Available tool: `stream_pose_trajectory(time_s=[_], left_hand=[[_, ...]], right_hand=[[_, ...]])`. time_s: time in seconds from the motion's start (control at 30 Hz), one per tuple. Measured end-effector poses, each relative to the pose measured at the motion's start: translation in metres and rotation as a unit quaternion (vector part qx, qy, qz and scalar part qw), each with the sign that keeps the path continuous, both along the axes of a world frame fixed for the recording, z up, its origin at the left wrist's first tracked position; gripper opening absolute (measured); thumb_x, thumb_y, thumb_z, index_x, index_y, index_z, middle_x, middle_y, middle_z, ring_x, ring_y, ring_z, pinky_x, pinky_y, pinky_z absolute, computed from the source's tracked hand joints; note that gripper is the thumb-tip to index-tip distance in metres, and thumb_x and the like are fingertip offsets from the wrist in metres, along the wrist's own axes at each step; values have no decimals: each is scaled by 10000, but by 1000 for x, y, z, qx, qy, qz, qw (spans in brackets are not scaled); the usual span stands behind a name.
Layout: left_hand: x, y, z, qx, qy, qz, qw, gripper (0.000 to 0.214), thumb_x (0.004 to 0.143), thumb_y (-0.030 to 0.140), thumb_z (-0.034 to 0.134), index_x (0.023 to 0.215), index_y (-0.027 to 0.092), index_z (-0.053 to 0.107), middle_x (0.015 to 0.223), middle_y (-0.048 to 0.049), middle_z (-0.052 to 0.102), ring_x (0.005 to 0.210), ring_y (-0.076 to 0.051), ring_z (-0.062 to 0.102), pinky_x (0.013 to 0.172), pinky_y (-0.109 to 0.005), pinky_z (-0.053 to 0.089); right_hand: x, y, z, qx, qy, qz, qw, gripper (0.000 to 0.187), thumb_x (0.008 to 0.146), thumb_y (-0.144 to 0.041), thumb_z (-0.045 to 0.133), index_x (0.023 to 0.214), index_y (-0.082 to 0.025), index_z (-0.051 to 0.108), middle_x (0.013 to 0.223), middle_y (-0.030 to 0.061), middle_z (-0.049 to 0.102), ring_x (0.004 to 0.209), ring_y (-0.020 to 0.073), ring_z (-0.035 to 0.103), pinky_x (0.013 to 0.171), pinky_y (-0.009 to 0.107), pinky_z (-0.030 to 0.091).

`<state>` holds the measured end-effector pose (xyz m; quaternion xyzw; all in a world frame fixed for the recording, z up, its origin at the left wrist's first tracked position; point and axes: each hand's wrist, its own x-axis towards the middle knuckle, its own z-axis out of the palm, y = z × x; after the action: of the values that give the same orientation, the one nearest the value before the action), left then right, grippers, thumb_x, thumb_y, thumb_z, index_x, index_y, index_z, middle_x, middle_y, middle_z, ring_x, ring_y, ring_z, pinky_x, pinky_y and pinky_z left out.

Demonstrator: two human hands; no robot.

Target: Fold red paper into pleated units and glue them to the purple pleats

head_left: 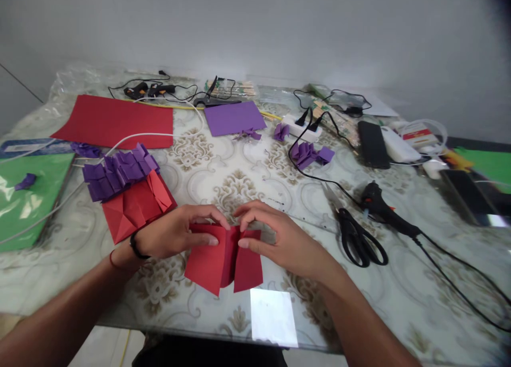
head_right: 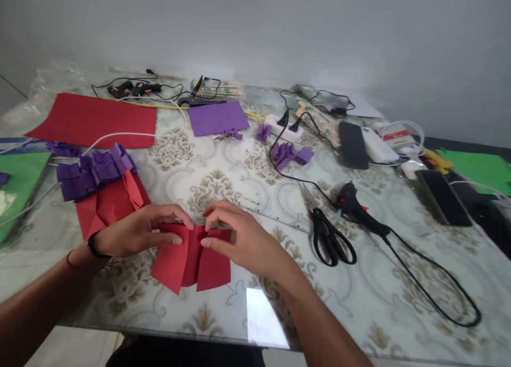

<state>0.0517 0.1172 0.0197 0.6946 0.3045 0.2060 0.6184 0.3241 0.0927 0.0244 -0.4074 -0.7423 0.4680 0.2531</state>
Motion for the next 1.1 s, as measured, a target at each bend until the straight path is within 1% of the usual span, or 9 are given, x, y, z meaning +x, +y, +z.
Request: stream_pose_trajectory(time_s=[0.17, 0.27, 0.4, 0.5, 0.63, 0.7, 0.83, 0.93, 1.1], left_hand=[[-1, -4, 7, -9, -7, 4, 1000, 224, 935, 277, 773, 1150, 222, 743, 1162, -63, 782, 1087, -210, 740, 957, -315, 568], [2, -8, 13, 33, 20, 24, 999, 218, 891, 314, 834, 1053, 215, 727, 1118, -41, 776, 1028, -188, 730, 930, -294, 559], [6, -15, 22, 131, 53, 89, 986, 240, 888, 292, 836, 881, 202, 614, 1088, -15, 772, 947, -151, 720, 859, -257, 549], [8, -20, 31, 225, 84, 124, 963, 123, 922, 203, 749, 952, 216, 630, 1108, -9, 767, 919, -145, 728, 823, -260, 566], [9, -28, 47, 362, 111, 145, 914, 351, 927, 135, 682, 1256, 253, 655, 1192, -25, 764, 1135, -198, 724, 987, -330, 576], [12, -31, 54, 420, 113, 139, 890, 283, 955, 149, 665, 1217, 251, 690, 1161, -26, 782, 1132, -205, 733, 1003, -344, 578], [17, -35, 63, 461, 126, 135, 868, 180, 1007, 179, 628, 1127, 233, 750, 1060, -29, 819, 921, -172, 787, 819, -270, 624], [15, -33, 62, 471, 128, 137, 862, 193, 1021, 194, 641, 1137, 238, 789, 985, -30, 844, 778, -157, 801, 691, -227, 623], [8, -22, 56, 403, 32, 159, 901, 268, 998, 198, 718, 1224, 315, 802, 1044, -13, 861, 864, -153, 834, 706, -171, 639]], right_hand=[[1, -1, 3, -98, 24, -5, 995, 139, 882, -288, 836, 957, -249, 725, 928, -31, 740, 858, 157, 665, 782, 269, 512], [-1, -3, 6, -74, 35, -25, 996, 104, 871, -235, 841, 901, -245, 741, 872, -46, 744, 798, 132, 662, 731, 239, 500], [-6, -9, 14, 53, 30, -57, 996, 116, 893, -150, 811, 906, -249, 751, 875, -48, 749, 799, 116, 681, 737, 226, 510], [-10, -15, 21, 179, 34, -84, 980, 198, 924, -109, 777, 1054, -256, 749, 957, -26, 775, 845, 125, 716, 767, 243, 543], [-10, -21, 35, 363, 50, -103, 925, 271, 920, -20, 743, 1121, -200, 711, 949, 21, 776, 846, 155, 709, 783, 309, 570], [-10, -24, 41, 447, 51, -90, 889, 257, 900, 42, 718, 1045, -170, 715, 917, 35, 775, 848, 169, 699, 798, 347, 570], [-9, -34, 43, 539, 15, -68, 839, 238, 912, 40, 698, 1065, -139, 732, 994, 58, 815, 910, 184, 723, 879, 400, 568], [-8, -36, 36, 549, 10, -58, 834, 280, 940, 5, 658, 1166, -151, 711, 1020, 54, 827, 925, 187, 744, 899, 410, 575], [1, -25, 24, 456, 67, -108, 881, 484, 843, 1, 710, 1243, -270, 738, 1073, 62, 780, 972, 254, 710, 846, 458, 579]])
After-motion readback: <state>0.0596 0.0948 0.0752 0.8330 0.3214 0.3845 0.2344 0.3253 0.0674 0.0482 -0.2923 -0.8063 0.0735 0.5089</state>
